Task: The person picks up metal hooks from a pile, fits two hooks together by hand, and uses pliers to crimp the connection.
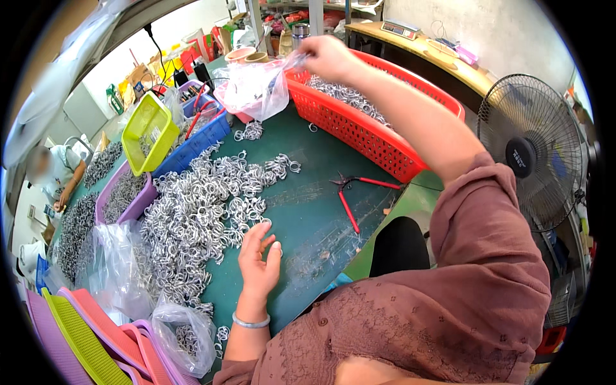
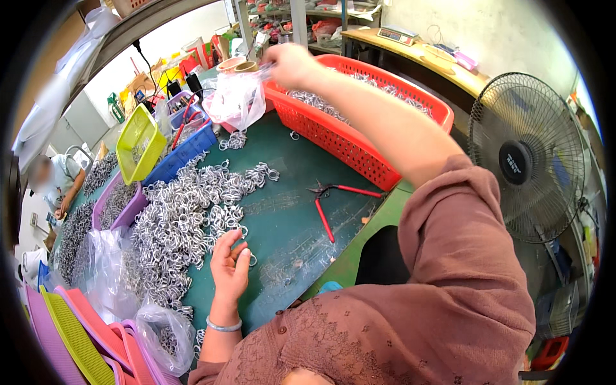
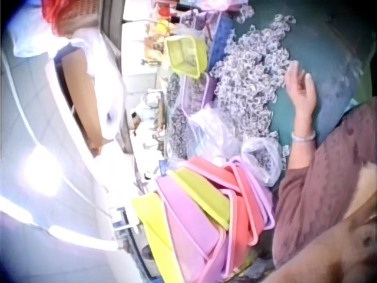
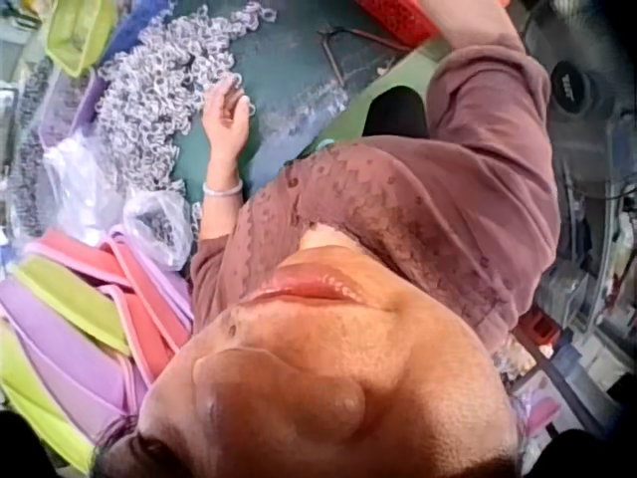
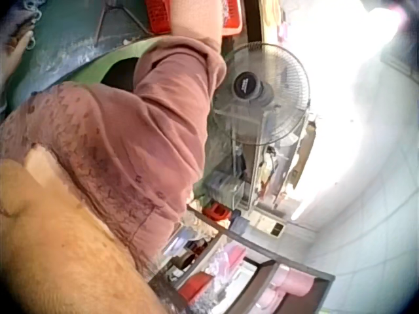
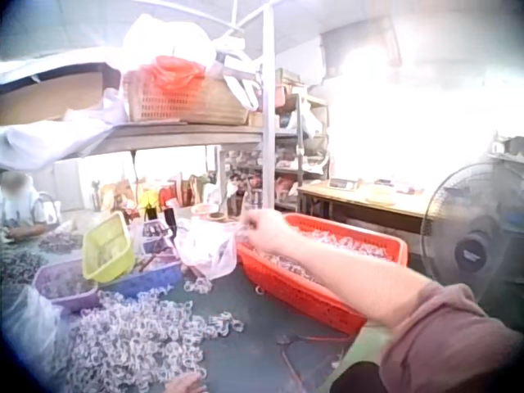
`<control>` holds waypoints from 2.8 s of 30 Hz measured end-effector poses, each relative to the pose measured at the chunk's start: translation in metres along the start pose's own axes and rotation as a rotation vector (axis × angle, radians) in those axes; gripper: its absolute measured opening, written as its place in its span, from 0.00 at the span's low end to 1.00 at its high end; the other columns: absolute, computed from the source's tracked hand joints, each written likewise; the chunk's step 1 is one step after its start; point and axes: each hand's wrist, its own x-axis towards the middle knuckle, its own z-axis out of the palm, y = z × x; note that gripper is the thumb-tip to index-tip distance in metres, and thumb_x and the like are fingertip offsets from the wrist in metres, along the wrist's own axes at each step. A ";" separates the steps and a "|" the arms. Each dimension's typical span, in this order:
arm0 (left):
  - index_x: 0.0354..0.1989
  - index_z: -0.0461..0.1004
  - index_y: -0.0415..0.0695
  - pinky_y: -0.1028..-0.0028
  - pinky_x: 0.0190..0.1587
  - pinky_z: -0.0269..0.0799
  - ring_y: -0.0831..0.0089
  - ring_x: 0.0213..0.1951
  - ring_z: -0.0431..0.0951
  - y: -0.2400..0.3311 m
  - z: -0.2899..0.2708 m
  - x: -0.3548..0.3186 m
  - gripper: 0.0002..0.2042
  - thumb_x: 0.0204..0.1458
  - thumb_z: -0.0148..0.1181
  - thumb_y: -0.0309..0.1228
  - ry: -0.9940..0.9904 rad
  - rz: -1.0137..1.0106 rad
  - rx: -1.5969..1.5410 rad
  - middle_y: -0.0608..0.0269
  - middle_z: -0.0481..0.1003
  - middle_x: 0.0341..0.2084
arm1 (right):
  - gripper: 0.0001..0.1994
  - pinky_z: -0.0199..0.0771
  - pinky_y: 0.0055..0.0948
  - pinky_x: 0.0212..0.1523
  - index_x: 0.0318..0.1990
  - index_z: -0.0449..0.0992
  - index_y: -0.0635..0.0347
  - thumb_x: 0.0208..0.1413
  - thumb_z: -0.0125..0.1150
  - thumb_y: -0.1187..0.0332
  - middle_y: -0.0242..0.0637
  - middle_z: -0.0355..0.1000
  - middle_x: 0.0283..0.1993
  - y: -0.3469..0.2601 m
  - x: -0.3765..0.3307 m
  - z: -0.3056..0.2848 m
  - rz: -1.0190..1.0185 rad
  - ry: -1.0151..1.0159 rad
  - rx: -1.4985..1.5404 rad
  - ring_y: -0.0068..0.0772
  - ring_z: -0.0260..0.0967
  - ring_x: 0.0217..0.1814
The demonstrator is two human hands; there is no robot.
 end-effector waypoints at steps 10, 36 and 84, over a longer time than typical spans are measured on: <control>0.40 0.70 0.35 0.76 0.35 0.71 0.68 0.33 0.73 0.008 -0.001 0.006 0.14 0.41 0.51 0.16 0.036 0.180 0.326 0.52 0.71 0.38 | 0.13 0.71 0.30 0.39 0.35 0.75 0.64 0.44 0.52 0.66 0.45 0.73 0.34 0.179 0.068 -0.029 0.711 -0.040 -0.407 0.39 0.72 0.38; 0.33 0.72 0.40 0.64 0.41 0.66 0.56 0.37 0.71 -0.016 -0.025 0.001 0.10 0.40 0.56 0.25 0.140 0.057 0.747 0.53 0.72 0.32 | 0.30 0.63 0.41 0.49 0.53 0.64 0.54 0.39 0.63 0.60 0.52 0.65 0.48 -0.094 -0.049 0.144 -0.181 -1.093 -0.186 0.45 0.63 0.51; 0.40 0.68 0.45 0.63 0.51 0.55 0.60 0.50 0.61 0.008 0.006 0.030 0.19 0.36 0.61 0.31 -0.255 0.041 1.044 0.60 0.63 0.45 | 0.26 0.66 0.39 0.45 0.49 0.65 0.55 0.39 0.64 0.63 0.42 0.65 0.46 -0.043 -0.187 0.127 -0.251 -0.404 0.074 0.45 0.63 0.48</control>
